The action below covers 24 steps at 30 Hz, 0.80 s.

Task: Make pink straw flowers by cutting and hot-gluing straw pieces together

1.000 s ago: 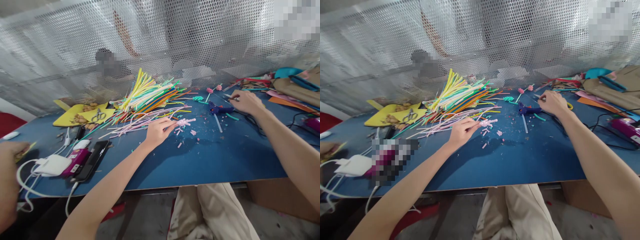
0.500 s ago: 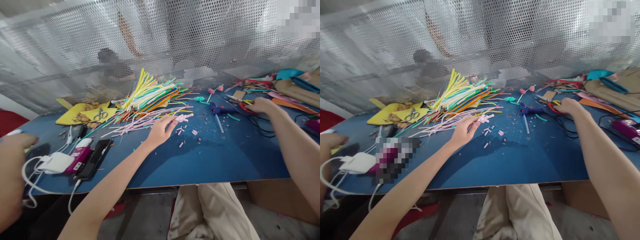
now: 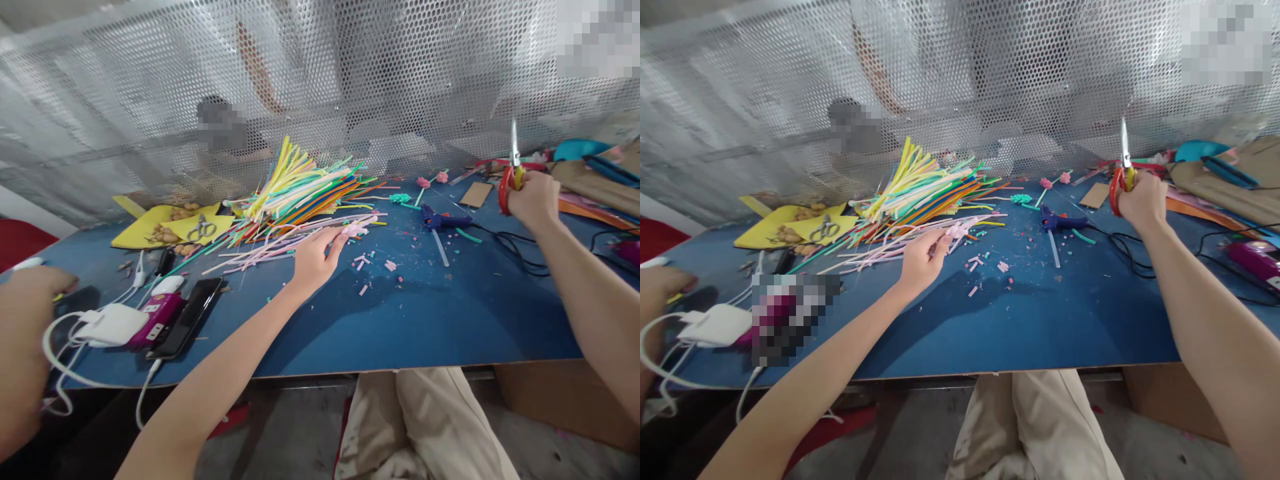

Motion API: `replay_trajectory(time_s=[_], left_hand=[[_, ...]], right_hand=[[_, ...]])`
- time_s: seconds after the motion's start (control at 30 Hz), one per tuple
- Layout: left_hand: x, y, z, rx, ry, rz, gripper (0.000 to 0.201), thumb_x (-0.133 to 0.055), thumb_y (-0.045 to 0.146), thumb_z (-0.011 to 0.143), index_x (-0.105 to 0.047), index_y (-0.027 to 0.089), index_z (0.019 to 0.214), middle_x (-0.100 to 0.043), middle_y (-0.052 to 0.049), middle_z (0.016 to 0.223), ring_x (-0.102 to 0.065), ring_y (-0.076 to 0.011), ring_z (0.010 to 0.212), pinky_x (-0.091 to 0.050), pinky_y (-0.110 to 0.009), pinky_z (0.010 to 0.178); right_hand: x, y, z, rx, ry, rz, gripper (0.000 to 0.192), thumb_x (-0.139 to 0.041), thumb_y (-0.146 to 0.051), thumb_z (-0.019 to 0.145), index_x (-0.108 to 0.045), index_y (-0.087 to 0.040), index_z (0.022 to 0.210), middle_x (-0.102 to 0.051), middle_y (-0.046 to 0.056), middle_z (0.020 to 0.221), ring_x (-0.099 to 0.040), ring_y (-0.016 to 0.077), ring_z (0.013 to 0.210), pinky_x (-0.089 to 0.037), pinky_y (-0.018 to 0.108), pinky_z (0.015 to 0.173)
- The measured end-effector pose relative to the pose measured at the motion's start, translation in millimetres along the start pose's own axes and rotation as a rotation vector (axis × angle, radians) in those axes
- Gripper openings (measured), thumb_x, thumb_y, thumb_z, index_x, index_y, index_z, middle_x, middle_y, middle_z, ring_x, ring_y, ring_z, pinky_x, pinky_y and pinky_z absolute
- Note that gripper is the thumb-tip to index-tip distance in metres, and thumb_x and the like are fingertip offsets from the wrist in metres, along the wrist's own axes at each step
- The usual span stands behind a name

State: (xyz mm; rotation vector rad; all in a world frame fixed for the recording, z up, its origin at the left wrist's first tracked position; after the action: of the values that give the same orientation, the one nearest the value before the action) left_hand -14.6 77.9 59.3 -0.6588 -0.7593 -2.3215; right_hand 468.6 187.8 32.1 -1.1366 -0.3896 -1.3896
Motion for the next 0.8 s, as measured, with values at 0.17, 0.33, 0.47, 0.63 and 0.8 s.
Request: replay_trajectory(time_s=[0.17,0.33,0.47,0.63,0.8], left_hand=[[8.8,0.6,3.5,0.065,0.044,0.018,0.042,-0.046,0.047,0.105,-0.075,0.018,0.108,-0.074,-0.005,0.083,-0.063,-0.0137,0.069,-0.044,-0.025,0.065],[13.2,-0.6,5.5,0.092,0.071,0.046,0.047,-0.042,0.051,0.105,-0.075,0.017,0.104,-0.068,-0.003,0.07,-0.054,-0.0117,0.056,-0.037,-0.026,0.058],[15.3,-2.0,4.9,0.101,0.108,0.051,0.048,-0.041,0.051,0.106,-0.074,0.016,0.103,-0.062,-0.002,0.063,-0.052,-0.0121,0.054,-0.035,-0.027,0.058],[19.1,4.3,1.7,0.087,0.152,0.025,0.046,-0.041,0.05,0.106,-0.072,0.017,0.102,-0.056,0.001,0.058,-0.048,-0.0109,0.051,-0.035,-0.025,0.057],[23.0,13.7,-0.9,0.054,0.16,-0.019,0.045,-0.04,0.049,0.106,-0.071,0.017,0.104,-0.054,0.001,0.059,-0.048,-0.0111,0.052,-0.036,-0.025,0.057]], right_hand=[[37.8,-55.2,-30.5,0.083,0.225,0.285,0.041,-0.07,-0.058,0.084,-0.055,-0.02,0.085,-0.061,0.008,0.076,-0.046,0.0143,0.062,-0.035,0.034,0.063],[41.2,-131.8,-82.9,0.436,0.088,0.492,0.044,-0.076,-0.049,0.075,-0.047,-0.024,0.096,-0.057,0.0,0.077,-0.048,0.0135,0.062,-0.037,0.03,0.063],[45.5,-181.1,-134.0,0.804,0.039,0.501,0.041,-0.077,-0.043,0.069,-0.042,-0.024,0.078,-0.052,-0.001,0.07,-0.044,0.0136,0.062,-0.033,0.03,0.06],[26.9,-206.4,-171.8,0.906,-0.057,0.542,0.035,-0.074,-0.038,0.07,-0.043,-0.024,0.079,-0.056,-0.001,0.073,-0.049,0.0146,0.063,-0.034,0.029,0.058],[0.9,-216.6,-188.8,0.859,-0.162,0.599,0.036,-0.072,-0.038,0.074,-0.041,-0.024,0.085,-0.058,0.0,0.08,-0.051,0.015,0.065,-0.037,0.029,0.058]])
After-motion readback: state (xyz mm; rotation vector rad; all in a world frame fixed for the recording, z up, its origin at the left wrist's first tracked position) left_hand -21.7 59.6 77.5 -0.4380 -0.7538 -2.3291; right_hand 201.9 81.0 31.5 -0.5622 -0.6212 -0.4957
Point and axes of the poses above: each hand's wrist, its own z-axis towards the middle knuckle, its own x-axis out of the back of the hand, y = z × x, the point moved 9 cm from there along z, towards the middle knuckle
